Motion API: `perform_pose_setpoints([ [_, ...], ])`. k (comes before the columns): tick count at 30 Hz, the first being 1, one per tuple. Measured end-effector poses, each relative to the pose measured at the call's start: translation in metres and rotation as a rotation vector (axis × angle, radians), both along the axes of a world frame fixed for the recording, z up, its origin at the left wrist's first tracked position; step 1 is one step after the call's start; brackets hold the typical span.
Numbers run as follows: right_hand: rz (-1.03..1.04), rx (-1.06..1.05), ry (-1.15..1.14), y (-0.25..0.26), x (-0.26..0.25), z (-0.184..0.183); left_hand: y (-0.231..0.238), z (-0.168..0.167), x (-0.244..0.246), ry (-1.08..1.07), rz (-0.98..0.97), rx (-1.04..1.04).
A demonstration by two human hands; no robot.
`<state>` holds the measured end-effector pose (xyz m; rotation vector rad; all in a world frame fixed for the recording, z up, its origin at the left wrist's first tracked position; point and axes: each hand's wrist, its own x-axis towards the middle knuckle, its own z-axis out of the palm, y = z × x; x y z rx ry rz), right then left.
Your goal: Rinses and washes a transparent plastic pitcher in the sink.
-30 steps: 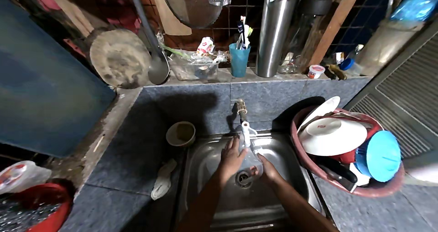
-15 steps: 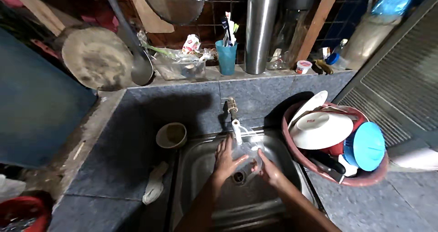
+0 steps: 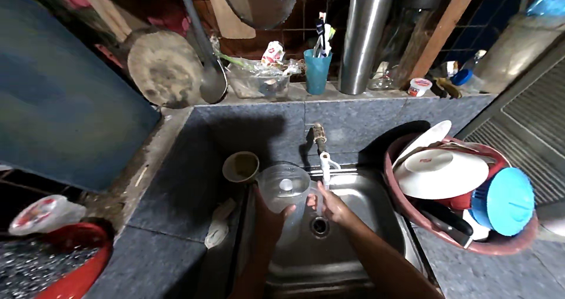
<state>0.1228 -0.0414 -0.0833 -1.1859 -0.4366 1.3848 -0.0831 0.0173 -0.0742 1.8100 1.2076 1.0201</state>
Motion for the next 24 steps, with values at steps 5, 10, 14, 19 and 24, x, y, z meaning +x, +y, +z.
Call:
perform_pose_setpoints([
  [5, -0.146, -0.078, -0.046, -0.010, -0.003, -0.002, -0.016, -0.001, 0.008, -0.036, -0.063, -0.059],
  [10, -0.142, -0.069, -0.097, -0.030, 0.017, 0.011, -0.011, -0.001, 0.013, -0.101, -0.096, -0.039],
  [14, -0.150, -0.097, -0.128, -0.055, 0.036, 0.030, 0.003, 0.043, 0.025, -0.011, -0.105, -0.011],
  [19, -0.131, -0.279, -0.499, -0.081, 0.042, 0.068, 0.017, 0.118, 0.062, 0.105, -0.330, 0.338],
  [24, -0.019, -0.066, -0.713, -0.109, 0.036, 0.082, 0.016, 0.164, 0.100, 0.534, -0.666, 0.567],
])
